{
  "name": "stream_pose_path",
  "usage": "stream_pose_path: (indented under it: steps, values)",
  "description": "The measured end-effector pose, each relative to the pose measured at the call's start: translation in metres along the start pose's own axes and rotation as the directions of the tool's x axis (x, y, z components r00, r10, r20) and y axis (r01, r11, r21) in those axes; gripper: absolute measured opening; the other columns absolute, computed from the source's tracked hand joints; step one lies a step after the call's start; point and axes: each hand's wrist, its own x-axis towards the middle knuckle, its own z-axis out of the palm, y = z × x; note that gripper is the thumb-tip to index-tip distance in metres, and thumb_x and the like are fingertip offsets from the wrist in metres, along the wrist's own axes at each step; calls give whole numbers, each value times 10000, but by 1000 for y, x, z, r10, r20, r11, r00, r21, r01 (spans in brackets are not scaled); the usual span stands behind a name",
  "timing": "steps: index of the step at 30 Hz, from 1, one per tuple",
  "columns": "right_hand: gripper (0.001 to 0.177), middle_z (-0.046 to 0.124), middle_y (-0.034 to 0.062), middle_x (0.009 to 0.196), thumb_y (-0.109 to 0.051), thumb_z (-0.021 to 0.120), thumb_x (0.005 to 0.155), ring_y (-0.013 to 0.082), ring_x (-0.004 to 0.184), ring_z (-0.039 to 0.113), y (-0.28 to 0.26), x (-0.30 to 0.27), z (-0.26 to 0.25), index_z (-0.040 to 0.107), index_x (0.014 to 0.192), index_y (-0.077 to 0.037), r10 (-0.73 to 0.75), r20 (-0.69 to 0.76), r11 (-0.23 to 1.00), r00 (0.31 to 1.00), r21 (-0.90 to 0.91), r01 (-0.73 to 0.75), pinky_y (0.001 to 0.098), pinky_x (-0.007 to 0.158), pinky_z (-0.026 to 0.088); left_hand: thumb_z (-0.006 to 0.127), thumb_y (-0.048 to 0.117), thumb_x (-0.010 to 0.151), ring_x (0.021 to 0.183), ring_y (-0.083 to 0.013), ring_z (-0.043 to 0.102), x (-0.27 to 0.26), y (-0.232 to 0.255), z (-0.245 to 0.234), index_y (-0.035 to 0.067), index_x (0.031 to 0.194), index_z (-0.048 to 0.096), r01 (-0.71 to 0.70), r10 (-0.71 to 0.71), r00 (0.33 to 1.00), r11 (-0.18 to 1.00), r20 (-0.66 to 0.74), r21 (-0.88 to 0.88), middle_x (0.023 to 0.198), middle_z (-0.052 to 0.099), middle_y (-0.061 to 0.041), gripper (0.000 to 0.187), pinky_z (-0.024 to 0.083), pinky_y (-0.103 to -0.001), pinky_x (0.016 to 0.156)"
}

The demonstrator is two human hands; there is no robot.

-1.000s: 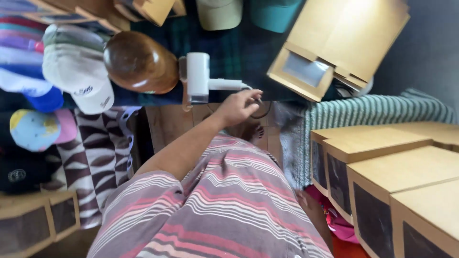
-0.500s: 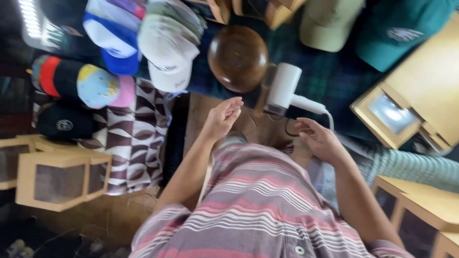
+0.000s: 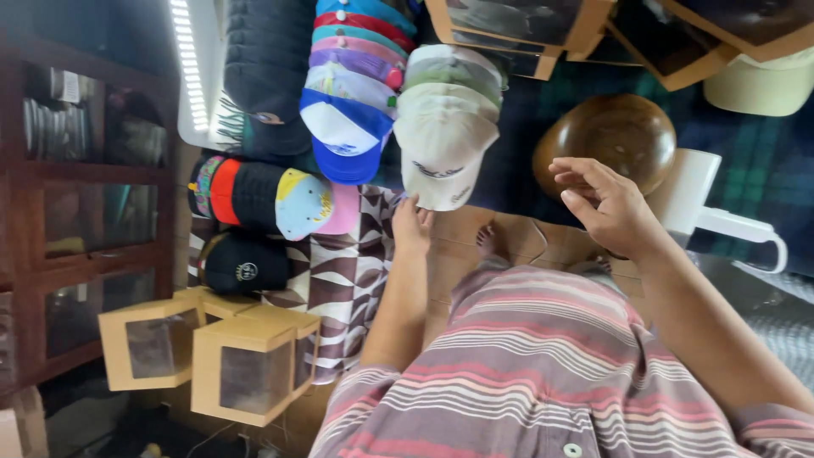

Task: Cleaning a baseball cap with a lint roller and brush, then using a steamer to restore its shape.

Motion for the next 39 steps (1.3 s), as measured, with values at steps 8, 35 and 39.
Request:
stream_pose_path:
  steps: [8,35,39]
  values:
    - [457,664,82,1341,-31,555,972,195,1192,637,-25,22,26,576,1426,-75,195,111,980,975,-63,-188,331,1074,482,716,108,881,1076,-261,690,18,4,-13,31,1319,651,166,-152,986,887,68,-431,1236,722,-136,449,584,-413,910]
    - [561,694,158,1182,-270,584,856,288,951,651,57,-37,-135,574,1352,-8,221,387,776,895,487,-402,422,694,503,742,260,980,944,-203,742,-85,-58,96,100,1300,664,-240,153,667,971,729,16,1036,761,-112,366,586,-384,902]
    - [432,692,156,1122,-213,581,868,270,965,628,52,-37,-163,612,1245,-4,139,342,843,929,451,-292,442,734,505,781,249,941,794,-200,764,-121,-86,125,76,1180,713,-241,133,700,969,702,56,861,765,-132,303,618,-357,762]
